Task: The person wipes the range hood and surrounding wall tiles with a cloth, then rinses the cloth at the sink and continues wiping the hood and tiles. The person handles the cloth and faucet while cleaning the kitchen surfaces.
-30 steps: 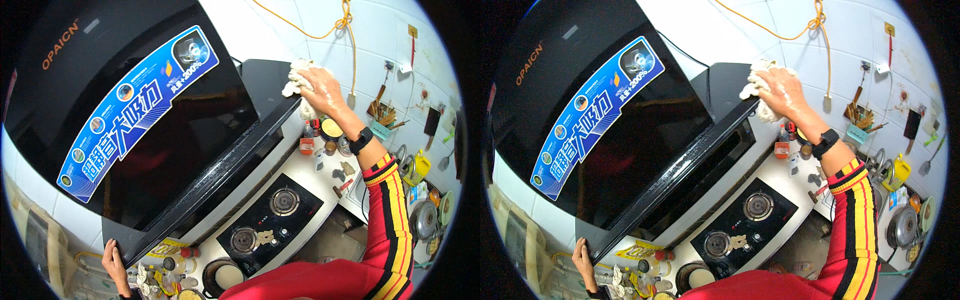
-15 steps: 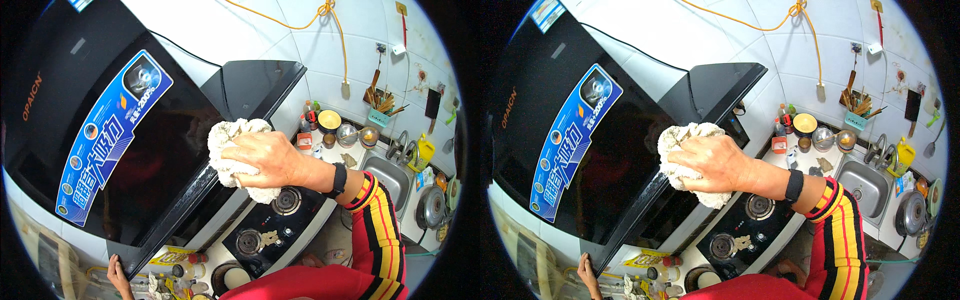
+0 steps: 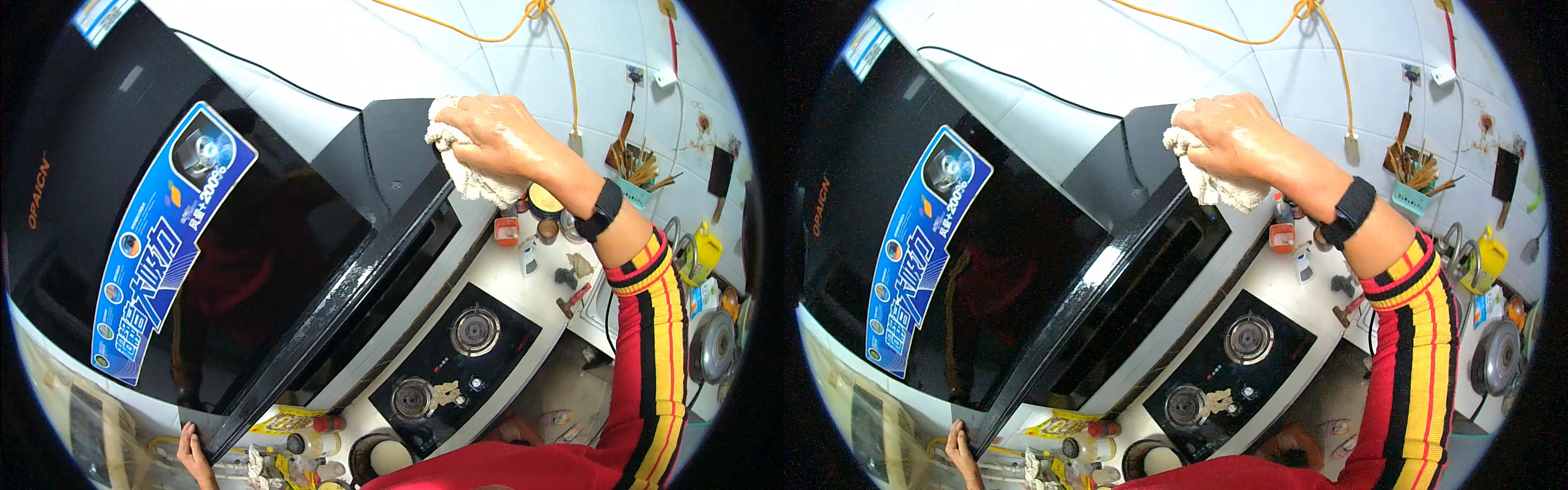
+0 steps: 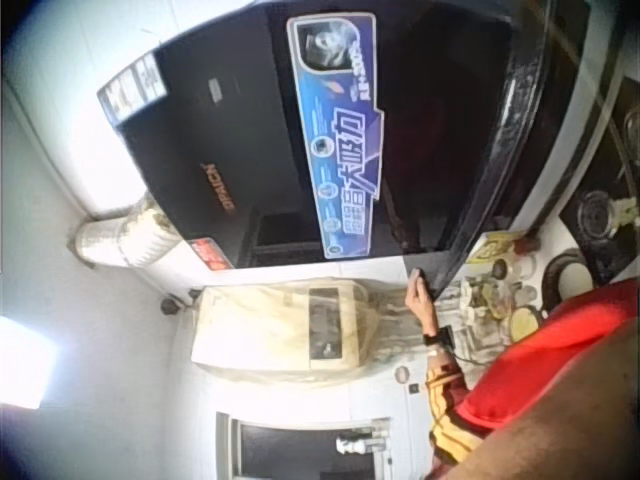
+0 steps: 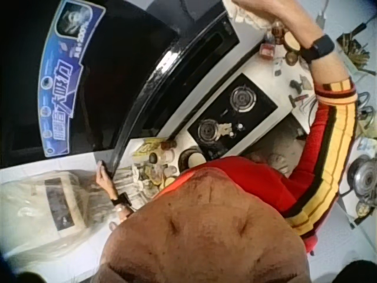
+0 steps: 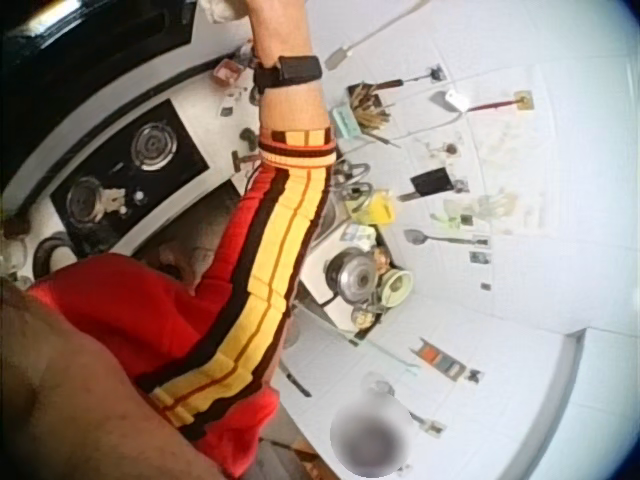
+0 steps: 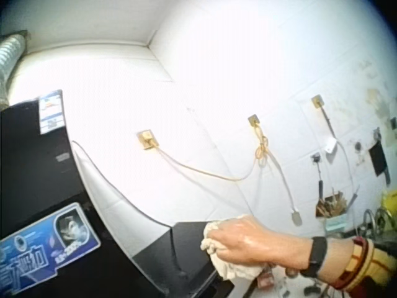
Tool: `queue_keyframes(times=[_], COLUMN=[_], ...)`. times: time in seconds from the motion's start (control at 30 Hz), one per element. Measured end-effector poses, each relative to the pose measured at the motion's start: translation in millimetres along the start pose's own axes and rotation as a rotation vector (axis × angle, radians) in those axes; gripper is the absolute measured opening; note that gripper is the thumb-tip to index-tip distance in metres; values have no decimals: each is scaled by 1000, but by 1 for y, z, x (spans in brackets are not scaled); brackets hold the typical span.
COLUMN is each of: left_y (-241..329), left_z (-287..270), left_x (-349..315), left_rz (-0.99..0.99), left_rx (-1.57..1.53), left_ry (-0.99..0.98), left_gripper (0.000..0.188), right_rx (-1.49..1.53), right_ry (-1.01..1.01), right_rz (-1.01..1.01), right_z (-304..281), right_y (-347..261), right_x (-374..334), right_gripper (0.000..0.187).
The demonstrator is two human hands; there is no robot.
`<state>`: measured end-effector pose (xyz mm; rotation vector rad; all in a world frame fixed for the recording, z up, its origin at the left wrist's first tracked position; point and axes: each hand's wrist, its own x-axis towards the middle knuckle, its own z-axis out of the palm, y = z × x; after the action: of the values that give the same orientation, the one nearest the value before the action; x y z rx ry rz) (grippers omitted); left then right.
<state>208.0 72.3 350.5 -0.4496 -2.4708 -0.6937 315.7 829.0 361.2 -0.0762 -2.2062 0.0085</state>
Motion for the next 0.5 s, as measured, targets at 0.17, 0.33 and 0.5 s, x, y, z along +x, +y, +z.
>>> queue_keyframes(times=[0.17,0.33,0.5], left_y=[-4,-5,9], left_z=[1,4,5], left_x=[-1,-5,-3], left_rz=[-7,-48,-96], left_rx=[17,-27,-15], left_ry=[22,71,64], left_gripper=[27,26,26], right_rx=[-99,-47,-17], right_ry=[-554,-802,-933], right_rz=[55,32,106], right_z=[15,57,110], right_y=[-18,-51,-67], right_x=[70,133,181], right_gripper=[44,50,52])
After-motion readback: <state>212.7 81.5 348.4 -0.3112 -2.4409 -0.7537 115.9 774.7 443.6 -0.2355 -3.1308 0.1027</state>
